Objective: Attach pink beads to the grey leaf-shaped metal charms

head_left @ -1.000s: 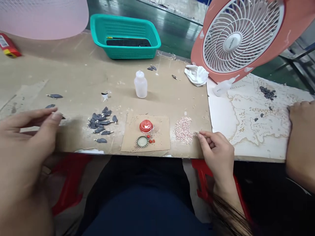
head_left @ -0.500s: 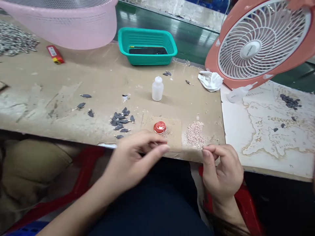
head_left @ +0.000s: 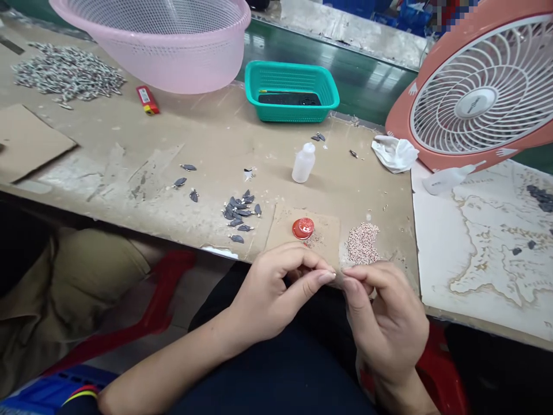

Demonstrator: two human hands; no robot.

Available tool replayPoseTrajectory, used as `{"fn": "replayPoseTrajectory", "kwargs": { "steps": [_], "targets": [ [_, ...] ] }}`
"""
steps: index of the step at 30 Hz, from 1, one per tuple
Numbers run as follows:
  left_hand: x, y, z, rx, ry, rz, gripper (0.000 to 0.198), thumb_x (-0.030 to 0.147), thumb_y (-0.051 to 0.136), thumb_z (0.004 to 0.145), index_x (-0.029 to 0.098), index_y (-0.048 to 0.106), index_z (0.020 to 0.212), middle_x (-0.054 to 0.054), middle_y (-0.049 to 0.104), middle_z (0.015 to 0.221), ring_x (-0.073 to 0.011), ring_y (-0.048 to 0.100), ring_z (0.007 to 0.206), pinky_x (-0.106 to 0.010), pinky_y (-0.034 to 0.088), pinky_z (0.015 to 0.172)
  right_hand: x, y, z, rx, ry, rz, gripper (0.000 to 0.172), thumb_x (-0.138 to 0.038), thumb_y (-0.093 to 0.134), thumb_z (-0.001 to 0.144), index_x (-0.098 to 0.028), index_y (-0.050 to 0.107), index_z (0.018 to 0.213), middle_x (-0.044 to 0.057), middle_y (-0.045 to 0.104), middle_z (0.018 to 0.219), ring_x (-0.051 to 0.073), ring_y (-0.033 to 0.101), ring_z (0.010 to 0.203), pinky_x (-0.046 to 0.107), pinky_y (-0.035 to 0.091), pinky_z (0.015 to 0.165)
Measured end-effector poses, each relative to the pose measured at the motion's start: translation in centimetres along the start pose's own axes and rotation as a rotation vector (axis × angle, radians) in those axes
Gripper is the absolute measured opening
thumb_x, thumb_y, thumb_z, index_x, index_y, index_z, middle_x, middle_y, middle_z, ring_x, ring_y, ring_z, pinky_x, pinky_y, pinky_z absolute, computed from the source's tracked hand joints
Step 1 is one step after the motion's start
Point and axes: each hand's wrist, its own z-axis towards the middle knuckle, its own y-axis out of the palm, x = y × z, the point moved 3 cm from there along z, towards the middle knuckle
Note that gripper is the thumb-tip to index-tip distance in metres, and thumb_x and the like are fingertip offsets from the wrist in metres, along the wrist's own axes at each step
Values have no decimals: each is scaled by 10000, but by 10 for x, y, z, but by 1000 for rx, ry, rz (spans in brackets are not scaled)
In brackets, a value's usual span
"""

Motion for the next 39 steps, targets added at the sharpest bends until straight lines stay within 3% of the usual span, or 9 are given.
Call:
{"fn": "replayPoseTrajectory", "kwargs": {
  "steps": [5,9,12,16,20,23,26,30,39],
  "targets": [
    [0,-6,-8,144,373,304,109,67,655,884,171,681,865,-50,752,836,-144,710,772,-216,563,737,6,12,-7,-136,415,364,78,-216,653,913,-258,701,959,-11,638,842,132,598,773,263,483,676],
    [-5,-9,-15,188,590,512,124,70,630,898,154,691,964,-51,769,871,-155,718,751,-233,559,683,12,22,-11,-257,634,626,90,-288,652,927,-248,702,863,-29,618,754,105,565,719,227,470,670],
    [-6,-12,-20,167,717,618,146,106,560,951,126,701,981,-67,778,880,-155,719,731,-238,537,624,17,28,-12,-334,744,726,138,-337,686,901,-237,694,806,-41,598,682,86,527,652,202,444,624],
    [-6,-15,-23,155,757,668,159,111,547,959,114,704,984,-61,785,893,-152,721,721,-238,518,593,17,34,-14,-374,801,733,194,-384,726,859,-221,674,768,-46,569,632,81,499,605,201,423,587],
    [-17,-30,-26,207,637,679,49,163,660,913,174,696,944,-10,785,892,-131,714,730,-227,539,666,11,34,-9,-301,678,539,206,-394,637,923,-227,630,802,-48,526,653,92,476,612,219,403,577],
    [-31,-54,-31,383,413,812,36,187,708,884,193,685,912,1,757,831,-126,691,722,-223,524,689,6,27,5,-176,445,205,131,-323,605,947,-234,630,854,-44,539,715,96,494,641,236,405,614],
    [-41,-76,-33,481,147,929,99,258,723,876,175,694,921,4,684,717,-140,637,640,-248,461,595,5,27,22,-159,212,-36,113,-270,591,952,-221,626,856,-31,576,766,101,532,687,248,413,662],
    [-45,-88,-27,403,-212,1068,215,408,712,865,198,687,903,19,671,747,-158,635,657,-264,415,562,9,36,40,-211,59,-185,119,-238,570,962,-186,627,871,-17,570,761,106,528,678,257,409,656],
    [-34,-97,-19,188,-362,1013,41,247,621,849,224,625,816,29,674,736,-168,640,665,-275,423,604,8,43,54,-290,-71,-434,161,-250,560,959,-165,663,868,9,581,754,143,540,679,285,410,637]
  ]
}}
